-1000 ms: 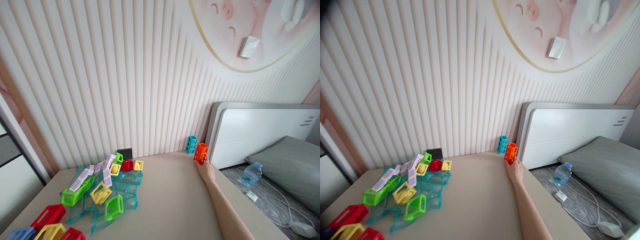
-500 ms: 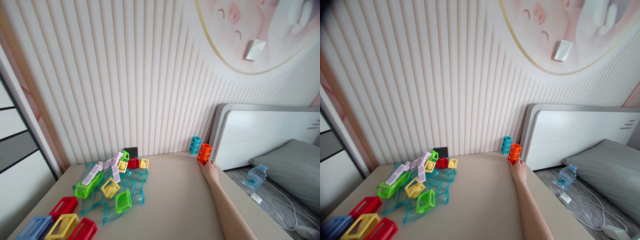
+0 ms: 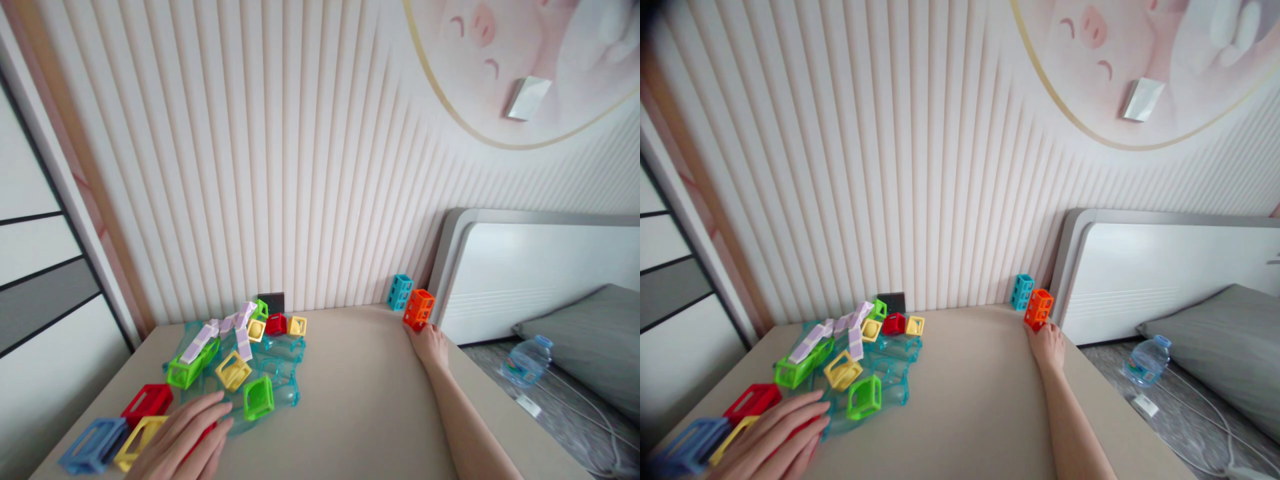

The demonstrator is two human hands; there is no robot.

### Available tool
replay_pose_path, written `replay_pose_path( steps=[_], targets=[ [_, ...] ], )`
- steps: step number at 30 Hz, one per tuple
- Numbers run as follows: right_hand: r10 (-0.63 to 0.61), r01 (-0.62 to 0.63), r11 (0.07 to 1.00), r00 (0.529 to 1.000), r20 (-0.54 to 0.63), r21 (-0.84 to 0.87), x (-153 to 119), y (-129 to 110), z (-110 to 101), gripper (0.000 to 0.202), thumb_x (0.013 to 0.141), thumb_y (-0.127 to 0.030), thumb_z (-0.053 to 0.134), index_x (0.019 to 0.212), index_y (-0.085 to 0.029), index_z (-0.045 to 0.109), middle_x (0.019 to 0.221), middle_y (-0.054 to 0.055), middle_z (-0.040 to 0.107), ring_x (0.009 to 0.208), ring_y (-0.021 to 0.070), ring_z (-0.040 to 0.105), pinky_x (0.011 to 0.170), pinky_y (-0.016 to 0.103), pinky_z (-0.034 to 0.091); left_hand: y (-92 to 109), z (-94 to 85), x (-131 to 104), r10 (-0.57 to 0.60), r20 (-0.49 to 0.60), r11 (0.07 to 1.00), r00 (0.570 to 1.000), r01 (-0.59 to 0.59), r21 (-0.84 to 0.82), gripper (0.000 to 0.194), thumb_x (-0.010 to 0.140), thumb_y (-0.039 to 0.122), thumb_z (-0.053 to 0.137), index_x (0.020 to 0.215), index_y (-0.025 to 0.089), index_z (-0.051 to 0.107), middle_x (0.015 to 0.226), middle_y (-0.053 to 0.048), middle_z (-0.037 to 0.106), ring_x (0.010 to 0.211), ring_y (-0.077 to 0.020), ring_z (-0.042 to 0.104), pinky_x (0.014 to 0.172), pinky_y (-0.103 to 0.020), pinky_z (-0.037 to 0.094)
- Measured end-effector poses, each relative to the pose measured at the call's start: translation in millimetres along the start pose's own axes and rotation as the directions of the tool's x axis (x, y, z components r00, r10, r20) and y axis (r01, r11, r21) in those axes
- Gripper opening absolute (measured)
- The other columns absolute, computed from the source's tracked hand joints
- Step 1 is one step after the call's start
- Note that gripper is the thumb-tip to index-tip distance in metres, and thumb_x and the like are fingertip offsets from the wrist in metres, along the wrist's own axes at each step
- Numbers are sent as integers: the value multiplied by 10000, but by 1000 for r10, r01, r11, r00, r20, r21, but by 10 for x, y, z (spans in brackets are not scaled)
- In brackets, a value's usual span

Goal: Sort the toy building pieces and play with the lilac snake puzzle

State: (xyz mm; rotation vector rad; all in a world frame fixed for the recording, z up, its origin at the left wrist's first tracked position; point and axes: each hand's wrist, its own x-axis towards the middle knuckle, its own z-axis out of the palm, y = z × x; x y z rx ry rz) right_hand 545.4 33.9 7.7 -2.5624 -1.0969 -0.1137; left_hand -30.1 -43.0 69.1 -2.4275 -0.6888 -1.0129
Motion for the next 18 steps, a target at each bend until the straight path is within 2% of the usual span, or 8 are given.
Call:
replay_pose_path(
  steps=[4,7,9,11,13,15,18],
  targets=[
    [40,-40,999,999,-1,5,-142,-39,-38,703,912,-602,460,1314,-41,591,1309,274,594,1236,400,570,990,461,461,168,181,197,-36,-1,999,999,36,-37,254,952,98,513,1089,169,715,1100,-82,728,1140,-190,653,1060,-284,477],
    [46,-46,999,999,-16,4,-365,-81,-36,746,925,-526,440,1389,57,488,1378,331,521,1297,439,517,1041,502,426,244,315,159,-59,-14,995,998,58,-75,282,940,54,501,1105,162,702,1109,-85,714,1177,-210,623,1067,-329,465],
    [-8,8,1000,1000,-30,1,-562,-155,-12,708,931,-453,439,1446,32,430,1463,308,453,1359,425,460,1081,498,399,257,368,75,-68,19,994,998,69,-85,294,938,55,504,1138,165,689,1139,-87,703,1210,-223,603,1064,-349,469],
    [-145,147,989,986,-77,30,-796,-304,28,633,934,-392,440,1469,-53,429,1529,246,400,1399,386,422,1107,490,387,252,391,-5,-88,60,992,994,92,-85,308,938,61,507,1171,173,675,1167,-86,693,1227,-228,590,1056,-356,478],
    [-362,390,911,912,-192,134,-1080,-544,71,527,942,-344,439,1400,-94,511,1506,223,434,1377,360,452,1111,506,398,242,398,-50,-128,82,989,988,134,-68,323,942,81,509,1214,178,655,1191,-87,684,1224,-230,590,1043,-360,492],
    [-513,581,769,809,-287,265,-1417,-862,98,427,961,-338,448,1327,-154,569,1450,185,503,1324,327,511,1092,509,437,235,403,-59,-176,92,983,980,179,-33,347,946,117,514,1268,181,626,1218,-92,675,1219,-237,592,1027,-367,509],
    [-646,730,544,679,-348,414,-1965,-1379,70,328,986,-304,482,1293,-237,576,1412,130,553,1294,275,550,1056,474,493,239,423,-48,-221,114,975,969,220,23,402,935,179,538,1334,187,583,1259,-99,663,1226,-254,593,1019,-384,528]
  ],
)
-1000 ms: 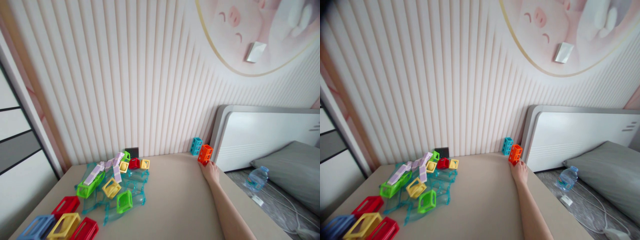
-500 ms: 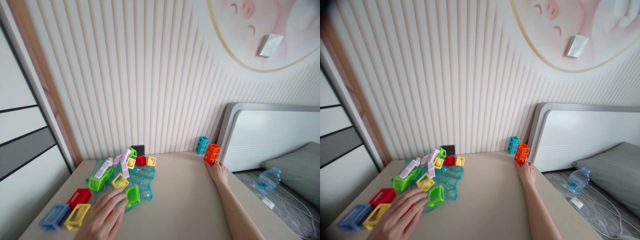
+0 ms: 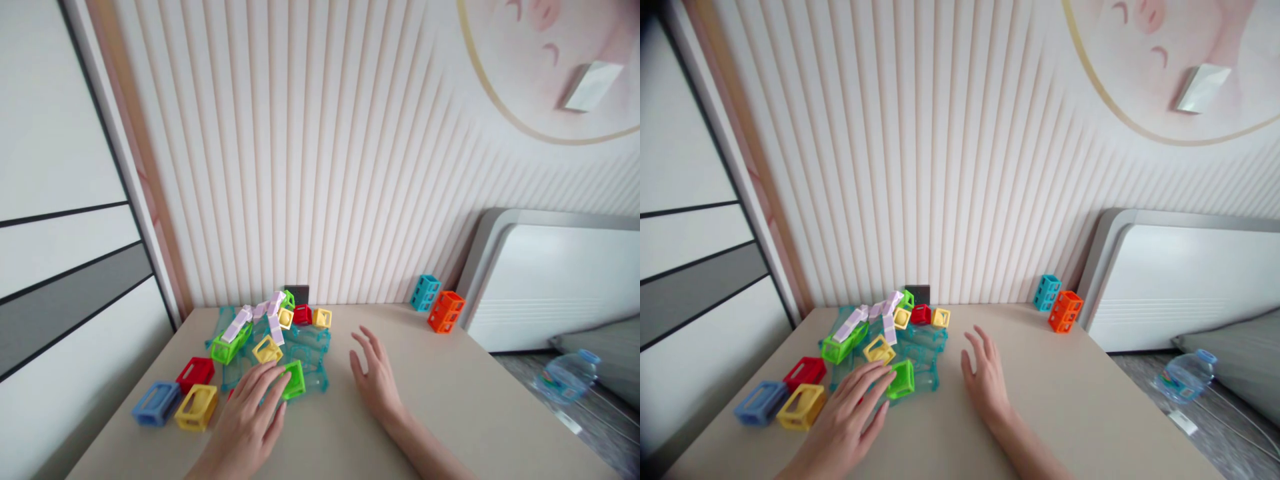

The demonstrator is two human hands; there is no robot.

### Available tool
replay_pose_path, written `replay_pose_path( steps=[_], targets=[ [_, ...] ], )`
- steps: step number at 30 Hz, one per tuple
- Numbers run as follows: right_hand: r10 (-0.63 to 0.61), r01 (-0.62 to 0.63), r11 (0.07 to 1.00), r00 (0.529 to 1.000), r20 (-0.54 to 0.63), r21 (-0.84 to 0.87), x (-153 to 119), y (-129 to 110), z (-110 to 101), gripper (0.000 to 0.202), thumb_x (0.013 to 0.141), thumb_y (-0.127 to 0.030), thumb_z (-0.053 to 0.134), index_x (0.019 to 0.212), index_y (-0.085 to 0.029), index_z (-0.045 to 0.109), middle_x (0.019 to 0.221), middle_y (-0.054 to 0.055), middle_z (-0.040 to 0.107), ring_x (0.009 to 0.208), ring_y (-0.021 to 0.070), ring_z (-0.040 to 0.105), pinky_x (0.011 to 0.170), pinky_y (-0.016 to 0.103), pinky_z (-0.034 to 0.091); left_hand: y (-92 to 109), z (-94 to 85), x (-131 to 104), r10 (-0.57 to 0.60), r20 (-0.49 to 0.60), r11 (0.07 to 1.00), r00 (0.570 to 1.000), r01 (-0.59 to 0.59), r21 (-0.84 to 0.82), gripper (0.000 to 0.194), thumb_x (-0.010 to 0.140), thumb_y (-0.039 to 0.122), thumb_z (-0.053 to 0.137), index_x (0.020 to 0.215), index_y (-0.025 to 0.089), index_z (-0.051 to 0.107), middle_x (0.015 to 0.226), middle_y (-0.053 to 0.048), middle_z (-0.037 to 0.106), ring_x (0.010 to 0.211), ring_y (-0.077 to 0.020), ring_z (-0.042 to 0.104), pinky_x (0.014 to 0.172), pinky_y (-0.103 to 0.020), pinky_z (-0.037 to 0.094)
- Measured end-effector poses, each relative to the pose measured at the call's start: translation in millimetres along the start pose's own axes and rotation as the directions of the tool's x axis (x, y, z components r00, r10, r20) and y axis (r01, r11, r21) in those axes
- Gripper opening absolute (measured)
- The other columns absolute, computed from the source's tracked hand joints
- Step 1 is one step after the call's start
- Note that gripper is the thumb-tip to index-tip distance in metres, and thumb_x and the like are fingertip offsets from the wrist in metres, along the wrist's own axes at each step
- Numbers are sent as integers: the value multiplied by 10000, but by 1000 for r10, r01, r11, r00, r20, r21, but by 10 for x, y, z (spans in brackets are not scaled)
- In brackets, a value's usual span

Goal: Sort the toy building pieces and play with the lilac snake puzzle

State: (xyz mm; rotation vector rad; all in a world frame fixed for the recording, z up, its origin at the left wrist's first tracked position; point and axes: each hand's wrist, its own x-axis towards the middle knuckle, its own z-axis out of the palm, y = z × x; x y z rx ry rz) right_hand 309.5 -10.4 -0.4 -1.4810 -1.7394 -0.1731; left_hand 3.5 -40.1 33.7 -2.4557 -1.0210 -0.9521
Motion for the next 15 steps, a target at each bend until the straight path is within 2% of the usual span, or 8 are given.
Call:
replay_pose_path(
  steps=[3,6,10,15],
  targets=[
    [-134,128,979,991,29,157,-21,-577,168,327,975,-248,519,1299,-257,562,1410,120,560,1282,263,564,1032,437,520,25,31,-11,-35,30,999,999,33,37,456,912,219,560,1367,188,559,1294,-106,652,1233,-272,596,1011,-393,543],
    [-273,246,939,958,84,241,-51,-865,197,353,950,-211,544,1300,-256,553,1399,126,569,1268,276,571,1026,451,522,55,63,-43,-73,65,997,995,71,38,471,895,216,563,1365,192,558,1308,-108,647,1235,-279,601,1006,-396,554],
    [-382,317,905,899,214,282,-108,-897,136,392,913,-220,595,1300,-260,544,1418,131,550,1294,304,544,1041,477,510,80,94,-69,-95,92,995,991,94,13,467,872,151,544,1334,212,580,1337,-98,627,1255,-280,592,1018,-412,556],
    [-357,286,922,890,284,261,-134,-864,110,426,887,-227,648,1295,-262,531,1428,139,537,1274,312,558,1031,486,513,92,99,-72,-116,127,993,985,119,-18,411,883,119,529,1262,250,618,1365,-76,598,1272,-269,579,1032,-417,550]
  ],
)
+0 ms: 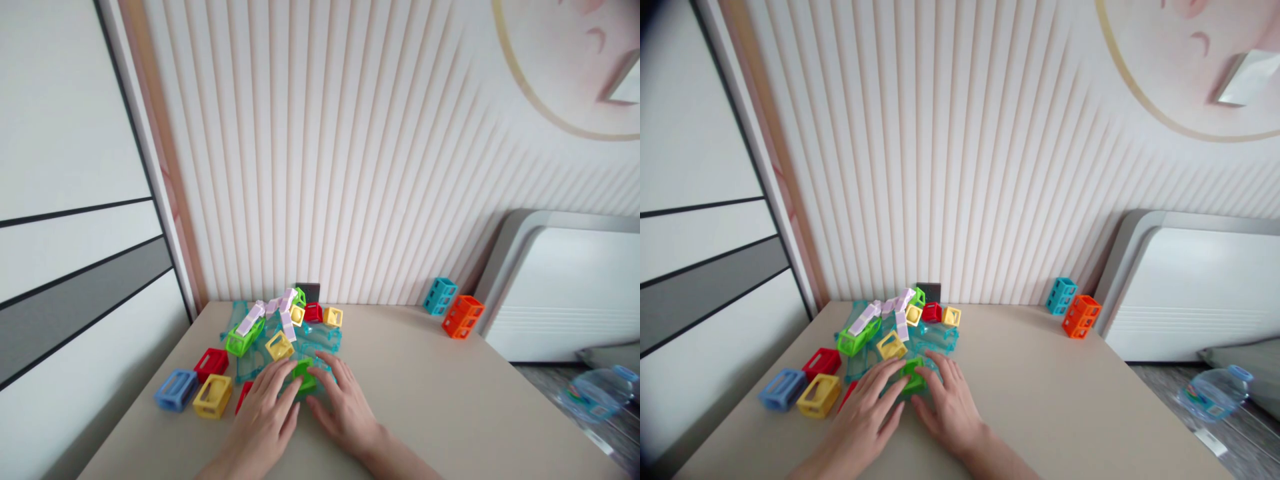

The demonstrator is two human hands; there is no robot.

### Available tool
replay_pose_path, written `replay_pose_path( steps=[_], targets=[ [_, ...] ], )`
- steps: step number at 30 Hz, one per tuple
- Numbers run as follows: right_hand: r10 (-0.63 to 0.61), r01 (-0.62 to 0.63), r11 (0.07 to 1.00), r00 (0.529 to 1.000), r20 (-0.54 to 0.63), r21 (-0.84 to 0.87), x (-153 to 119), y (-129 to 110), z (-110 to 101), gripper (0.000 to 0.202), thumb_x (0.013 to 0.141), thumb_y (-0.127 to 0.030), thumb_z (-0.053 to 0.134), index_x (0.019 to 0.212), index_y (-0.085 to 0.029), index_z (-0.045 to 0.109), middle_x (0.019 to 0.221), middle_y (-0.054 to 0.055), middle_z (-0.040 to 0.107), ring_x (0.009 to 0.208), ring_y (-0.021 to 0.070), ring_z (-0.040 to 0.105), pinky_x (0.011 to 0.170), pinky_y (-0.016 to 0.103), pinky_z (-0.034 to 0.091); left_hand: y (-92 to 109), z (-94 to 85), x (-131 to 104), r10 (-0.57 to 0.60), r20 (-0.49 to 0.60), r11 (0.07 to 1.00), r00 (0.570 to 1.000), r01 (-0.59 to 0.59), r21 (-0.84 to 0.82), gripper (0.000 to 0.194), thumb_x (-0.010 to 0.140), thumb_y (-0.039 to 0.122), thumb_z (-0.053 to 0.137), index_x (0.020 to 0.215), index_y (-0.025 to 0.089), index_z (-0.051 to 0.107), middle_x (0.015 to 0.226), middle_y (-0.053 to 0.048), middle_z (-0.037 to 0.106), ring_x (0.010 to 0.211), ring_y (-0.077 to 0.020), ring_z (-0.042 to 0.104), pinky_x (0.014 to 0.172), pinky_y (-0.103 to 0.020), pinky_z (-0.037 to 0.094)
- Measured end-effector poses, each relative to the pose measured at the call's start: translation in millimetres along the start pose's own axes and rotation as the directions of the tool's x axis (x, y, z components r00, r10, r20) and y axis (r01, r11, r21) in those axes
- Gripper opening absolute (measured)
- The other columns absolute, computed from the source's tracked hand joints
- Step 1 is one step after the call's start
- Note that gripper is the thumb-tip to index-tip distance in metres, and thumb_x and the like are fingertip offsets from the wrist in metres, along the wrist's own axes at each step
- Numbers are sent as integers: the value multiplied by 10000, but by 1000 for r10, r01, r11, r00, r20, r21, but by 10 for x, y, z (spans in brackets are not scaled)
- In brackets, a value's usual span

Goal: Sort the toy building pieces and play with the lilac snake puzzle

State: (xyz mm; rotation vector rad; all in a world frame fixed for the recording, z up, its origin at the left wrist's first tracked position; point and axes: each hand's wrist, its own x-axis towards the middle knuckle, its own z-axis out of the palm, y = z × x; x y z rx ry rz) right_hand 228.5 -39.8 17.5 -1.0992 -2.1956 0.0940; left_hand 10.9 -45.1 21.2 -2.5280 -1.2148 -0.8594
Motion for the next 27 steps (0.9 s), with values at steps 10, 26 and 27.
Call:
replay_pose_path(
  steps=[10,26,27],
  targets=[
    [29,-30,996,999,14,81,11,49,37,397,832,-67,614,1166,-265,529,1278,91,651,1160,259,634,1003,432,521,-7,13,-7,-3,30,999,1000,2,53,409,916,106,507,1272,270,624,1418,-85,564,1237,-277,607,982,-434,576],
    [121,-101,957,991,-60,271,-1,73,37,363,807,-58,533,1085,-284,474,1149,27,695,1044,198,674,909,325,552,-23,1,-11,20,60,998,998,-24,60,590,935,170,503,1509,271,412,1335,-68,658,1141,-255,665,947,-396,577],
    [118,-96,957,991,-67,274,-4,77,39,365,803,-55,535,1082,-284,476,1163,30,692,1064,199,671,918,326,550,-18,-9,-4,29,55,998,998,-32,54,594,935,160,496,1513,262,405,1328,-68,663,1149,-253,662,955,-399,574]
  ],
)
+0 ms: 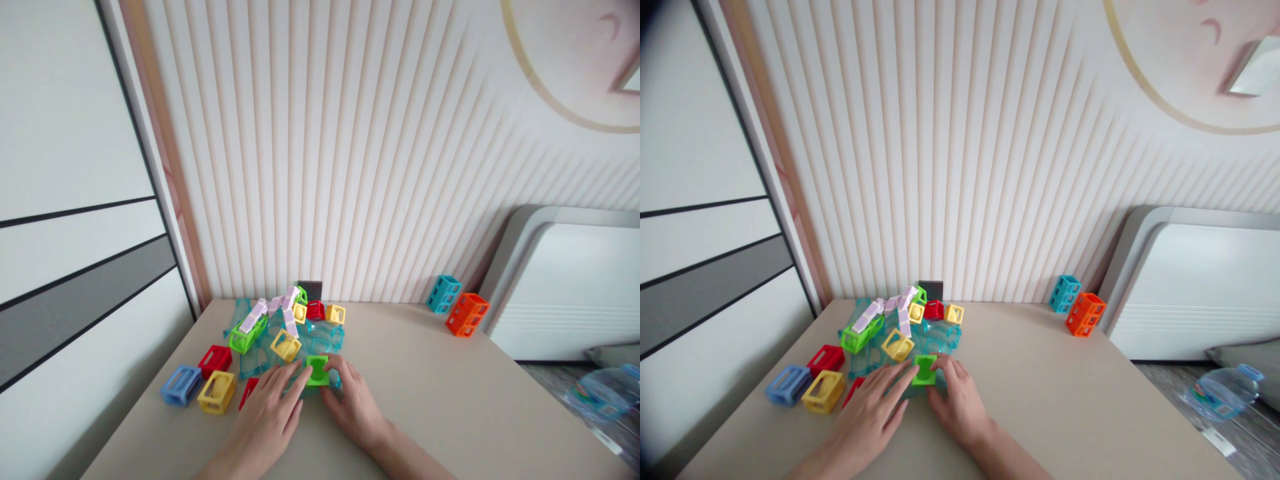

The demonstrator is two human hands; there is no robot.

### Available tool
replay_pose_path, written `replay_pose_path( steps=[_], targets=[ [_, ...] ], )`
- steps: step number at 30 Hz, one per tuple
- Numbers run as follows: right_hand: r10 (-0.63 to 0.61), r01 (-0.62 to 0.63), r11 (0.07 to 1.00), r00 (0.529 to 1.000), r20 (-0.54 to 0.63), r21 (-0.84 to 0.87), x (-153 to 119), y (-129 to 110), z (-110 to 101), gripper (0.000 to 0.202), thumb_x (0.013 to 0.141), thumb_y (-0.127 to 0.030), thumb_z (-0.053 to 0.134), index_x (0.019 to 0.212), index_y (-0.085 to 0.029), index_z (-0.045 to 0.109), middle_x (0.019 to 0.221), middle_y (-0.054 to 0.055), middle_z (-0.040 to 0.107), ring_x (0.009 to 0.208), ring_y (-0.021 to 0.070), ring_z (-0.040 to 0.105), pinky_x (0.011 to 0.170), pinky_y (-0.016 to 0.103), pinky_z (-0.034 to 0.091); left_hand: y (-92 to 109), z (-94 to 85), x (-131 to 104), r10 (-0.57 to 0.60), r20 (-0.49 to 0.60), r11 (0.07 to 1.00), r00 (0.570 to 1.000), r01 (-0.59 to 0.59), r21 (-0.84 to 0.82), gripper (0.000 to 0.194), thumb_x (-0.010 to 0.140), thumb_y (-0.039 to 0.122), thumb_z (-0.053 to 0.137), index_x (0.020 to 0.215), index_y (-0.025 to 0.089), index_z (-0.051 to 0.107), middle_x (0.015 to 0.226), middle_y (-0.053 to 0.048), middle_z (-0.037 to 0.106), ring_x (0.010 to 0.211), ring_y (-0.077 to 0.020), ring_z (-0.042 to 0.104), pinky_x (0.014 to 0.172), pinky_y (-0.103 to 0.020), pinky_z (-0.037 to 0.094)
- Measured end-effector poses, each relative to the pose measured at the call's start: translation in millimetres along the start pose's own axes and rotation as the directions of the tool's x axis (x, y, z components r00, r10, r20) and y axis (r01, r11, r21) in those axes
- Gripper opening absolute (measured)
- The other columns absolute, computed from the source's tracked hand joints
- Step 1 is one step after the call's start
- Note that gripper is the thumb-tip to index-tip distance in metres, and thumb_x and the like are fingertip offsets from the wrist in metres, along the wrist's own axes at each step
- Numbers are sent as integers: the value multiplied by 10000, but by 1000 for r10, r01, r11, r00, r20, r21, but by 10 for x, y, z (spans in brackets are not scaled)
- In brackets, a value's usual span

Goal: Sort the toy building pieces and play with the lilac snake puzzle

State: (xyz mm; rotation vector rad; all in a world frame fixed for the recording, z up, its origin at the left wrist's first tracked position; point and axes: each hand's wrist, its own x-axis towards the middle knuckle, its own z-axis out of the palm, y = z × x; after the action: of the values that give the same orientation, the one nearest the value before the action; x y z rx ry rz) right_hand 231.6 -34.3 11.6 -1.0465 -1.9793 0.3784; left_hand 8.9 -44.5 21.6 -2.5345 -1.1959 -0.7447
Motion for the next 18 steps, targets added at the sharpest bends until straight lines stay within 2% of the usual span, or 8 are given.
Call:
replay_pose_path(
  steps=[4,10,15,18],
  targets=[
    [-29,29,999,1000,-6,25,-9,4,-19,354,833,-68,531,1110,-281,476,1202,48,678,1103,203,665,945,329,540,26,-52,36,41,-2,999,999,-41,-29,627,936,106,453,1544,204,336,1330,-76,671,1204,-238,638,1018,-398,541],
    [51,-49,997,998,-39,62,-7,-10,-45,241,984,-190,457,1213,-264,468,1026,46,704,905,190,698,797,281,559,61,-100,61,59,-7,996,998,-59,-61,638,932,105,455,1550,196,322,1334,-74,676,1202,-236,641,1025,-392,536],
    [150,-135,983,981,-120,127,-25,44,1,192,1060,-326,354,1179,-250,484,805,-4,644,666,159,619,618,247,518,80,-116,48,123,8,991,992,-122,-62,574,939,82,443,1501,198,416,1416,-75,611,1259,-238,599,1081,-404,503],
    [195,-159,964,968,-159,213,-60,38,-11,252,1079,-376,288,1173,-254,487,802,-5,626,640,149,584,582,235,498,107,-117,34,138,-22,985,990,-140,-97,536,932,60,455,1434,245,503,1450,-77,567,1300,-240,564,1097,-409,493]
  ],
)
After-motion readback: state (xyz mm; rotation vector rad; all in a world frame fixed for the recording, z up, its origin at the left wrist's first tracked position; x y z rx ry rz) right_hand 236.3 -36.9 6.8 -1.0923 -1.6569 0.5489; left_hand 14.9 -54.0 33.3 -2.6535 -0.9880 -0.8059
